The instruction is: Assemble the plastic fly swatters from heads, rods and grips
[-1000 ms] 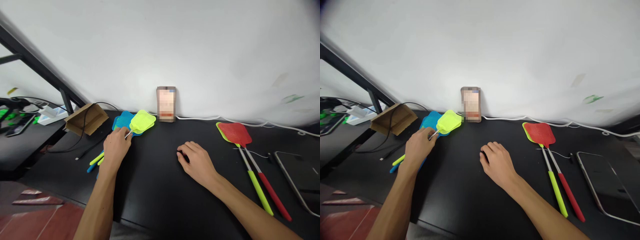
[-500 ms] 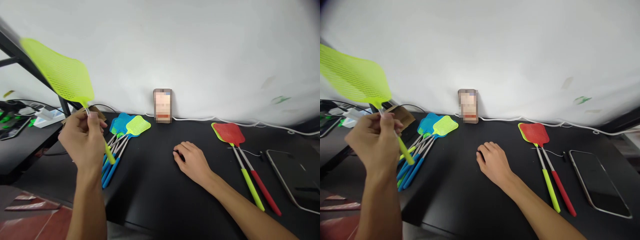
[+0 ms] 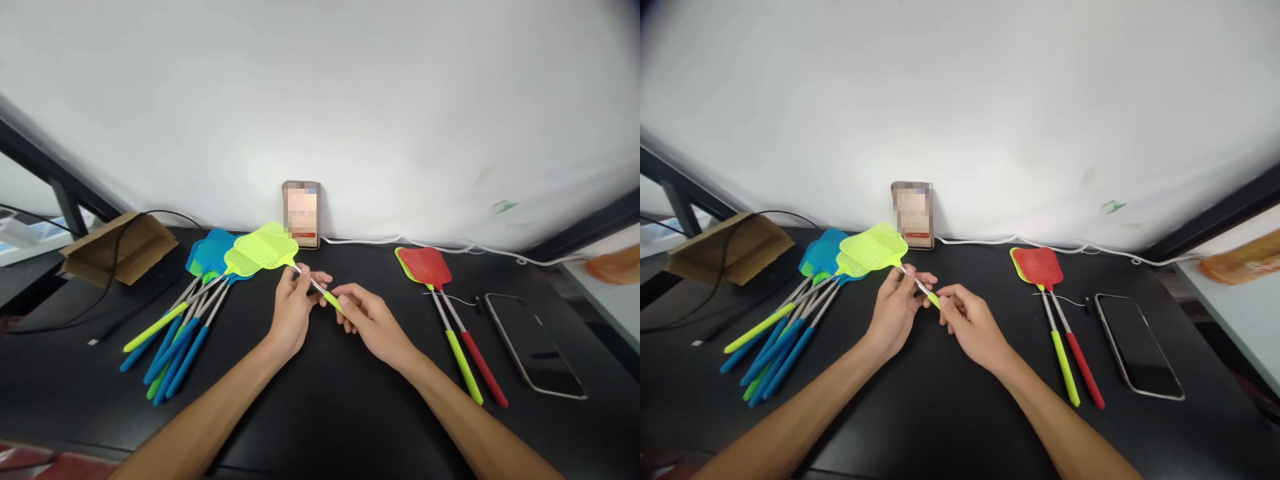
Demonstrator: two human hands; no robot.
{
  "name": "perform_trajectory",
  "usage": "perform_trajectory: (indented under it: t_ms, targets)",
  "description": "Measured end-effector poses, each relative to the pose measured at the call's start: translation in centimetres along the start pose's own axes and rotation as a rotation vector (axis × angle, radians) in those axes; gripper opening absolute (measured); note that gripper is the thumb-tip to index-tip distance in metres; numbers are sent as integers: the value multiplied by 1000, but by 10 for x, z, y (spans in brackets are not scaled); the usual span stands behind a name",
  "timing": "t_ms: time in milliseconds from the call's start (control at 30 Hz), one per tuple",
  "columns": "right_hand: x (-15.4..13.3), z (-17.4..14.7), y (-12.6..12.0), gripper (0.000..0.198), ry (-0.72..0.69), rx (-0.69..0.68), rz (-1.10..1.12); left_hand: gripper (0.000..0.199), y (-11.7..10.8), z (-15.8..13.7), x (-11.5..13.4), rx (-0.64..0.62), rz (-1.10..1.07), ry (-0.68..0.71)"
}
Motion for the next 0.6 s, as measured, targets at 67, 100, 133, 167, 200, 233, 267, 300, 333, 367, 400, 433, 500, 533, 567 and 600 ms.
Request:
perform_trajectory:
  t_ms: [67,100,133,167,200,233,267,300,333,367,400,433,500,533,567,600]
  targets:
    - [-3,-5,1,35,66,-55,19,24,-5,-5,-6,-22,-26,-63]
    - [-4,-7,0,33,131,-88,67,24,-6,-7,-7,-47,-35,-98]
    - [-4,-8,-1,33,216,-117,145,24,-7,-8,-7,-85,-43,-128]
    - [-4,-10,-2,32,309,-137,239,24,-7,-9,-7,-136,-49,-149]
    - [-4,-10,-4,32,396,-146,335,25,-6,-9,-6,-201,-52,-158]
    - [-3,-11,-6,31,467,-149,420,26,-5,-9,-5,-276,-52,-155]
    - [-3,-11,-8,31,517,-156,486,26,-4,-9,-5,-353,-47,-141]
    - [-2,-11,-10,32,551,-169,536,26,-3,-9,-4,-418,-38,-120]
    - [-2,-11,-10,33,572,-190,576,24,-3,-9,-4,-467,-25,-101]
    - [-2,-11,-11,34,585,-216,603,23,-3,-9,-4,-499,-12,-89]
    - [-2,-11,-10,35,591,-239,621,23,-4,-9,-5,-517,-2,-81]
    - [-2,-12,-10,35,596,-257,635,22,-4,-9,-5,-523,6,-76]
    - [-2,-14,-9,31,606,-265,657,23,-5,-9,-6,-514,12,-67]
    - [-3,-15,-9,28,614,-262,660,23,-6,-8,-6,-503,9,-60]
    - [-3,-16,-9,27,621,-254,661,23,-6,-8,-6,-488,2,-50]
    - [-4,-17,-9,27,622,-247,658,23,-6,-8,-6,-472,-11,-41]
Point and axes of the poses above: each hand's wrist, its own z-axis towards the middle knuckle, its own y-axis out of the palm, x = y × z, the point moved 2 cm from there along z, towards the middle knuckle, and after that the axes turned 8 degrees about x, right-handed, at the moved point
